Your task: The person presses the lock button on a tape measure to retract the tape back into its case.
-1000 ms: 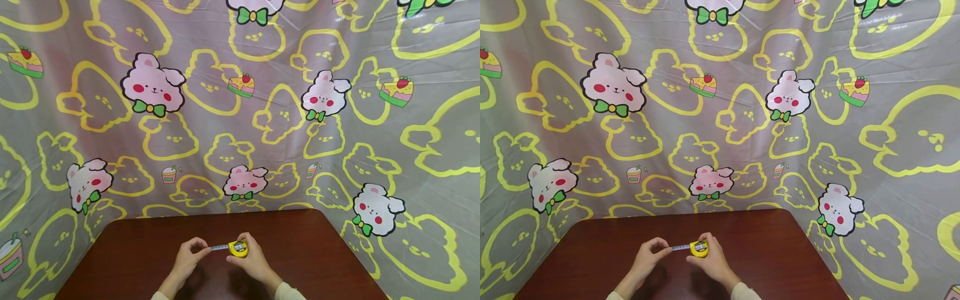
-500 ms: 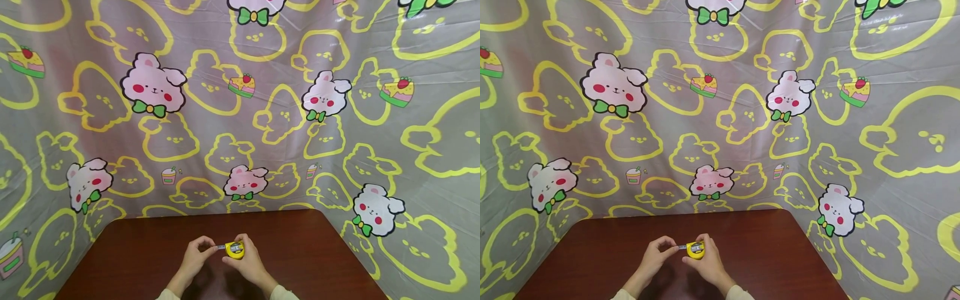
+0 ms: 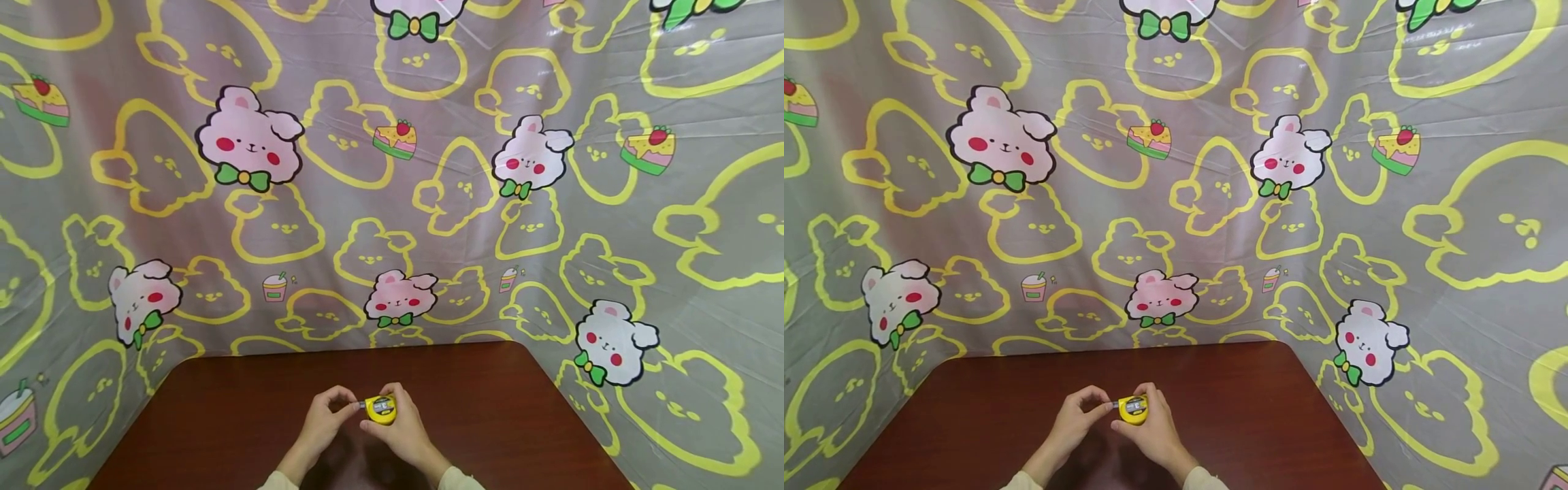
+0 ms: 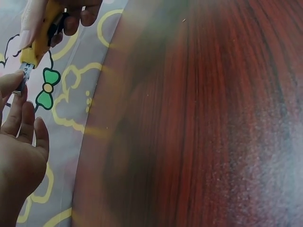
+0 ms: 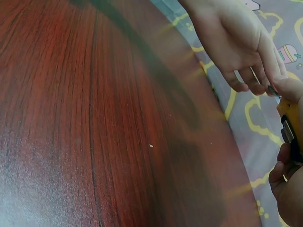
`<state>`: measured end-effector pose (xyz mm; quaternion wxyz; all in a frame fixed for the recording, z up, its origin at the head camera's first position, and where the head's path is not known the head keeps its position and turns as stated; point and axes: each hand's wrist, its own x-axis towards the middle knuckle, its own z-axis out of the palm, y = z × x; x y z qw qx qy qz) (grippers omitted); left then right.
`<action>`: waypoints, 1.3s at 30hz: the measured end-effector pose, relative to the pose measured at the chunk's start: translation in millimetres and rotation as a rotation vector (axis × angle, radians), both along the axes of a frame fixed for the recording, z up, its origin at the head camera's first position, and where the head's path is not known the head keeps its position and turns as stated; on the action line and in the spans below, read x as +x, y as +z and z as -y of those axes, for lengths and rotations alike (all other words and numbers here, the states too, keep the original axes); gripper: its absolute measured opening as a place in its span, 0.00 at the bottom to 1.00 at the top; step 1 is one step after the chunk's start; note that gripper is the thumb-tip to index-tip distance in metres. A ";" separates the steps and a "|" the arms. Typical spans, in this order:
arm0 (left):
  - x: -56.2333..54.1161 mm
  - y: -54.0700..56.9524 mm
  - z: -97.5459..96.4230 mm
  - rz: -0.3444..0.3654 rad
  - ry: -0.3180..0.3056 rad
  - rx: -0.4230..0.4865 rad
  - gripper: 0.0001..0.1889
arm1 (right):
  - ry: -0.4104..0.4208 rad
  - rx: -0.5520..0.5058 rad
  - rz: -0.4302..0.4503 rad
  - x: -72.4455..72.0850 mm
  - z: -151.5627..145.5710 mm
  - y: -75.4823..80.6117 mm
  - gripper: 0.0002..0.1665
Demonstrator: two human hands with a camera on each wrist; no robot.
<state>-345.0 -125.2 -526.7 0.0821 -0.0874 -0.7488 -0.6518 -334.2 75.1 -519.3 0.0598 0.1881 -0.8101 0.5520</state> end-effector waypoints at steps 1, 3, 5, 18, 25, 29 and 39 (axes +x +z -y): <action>0.4 0.4 -0.4 0.000 -0.006 0.000 0.06 | -0.002 0.002 -0.004 0.0 0.3 -0.6 0.34; 1.2 1.1 -1.1 -0.004 -0.017 -0.002 0.06 | -0.008 0.003 -0.014 -0.1 1.1 -1.9 0.34; 1.9 1.4 -1.7 -0.012 -0.024 -0.004 0.06 | -0.014 0.004 -0.023 -0.2 2.3 -3.6 0.34; 1.3 -4.4 -2.1 -0.030 -0.067 -0.040 0.11 | -0.080 0.034 -0.092 1.4 10.0 -13.0 0.36; 3.2 -3.2 -0.6 -0.027 -0.085 -0.038 0.11 | -0.089 0.037 -0.093 2.5 12.5 -14.2 0.36; 4.5 -2.1 -0.4 -0.024 -0.090 -0.035 0.11 | -0.091 0.039 -0.095 3.5 13.5 -13.9 0.36; 8.4 1.7 1.5 -0.037 -0.061 0.052 0.10 | -0.117 0.044 -0.095 4.4 8.9 -17.7 0.37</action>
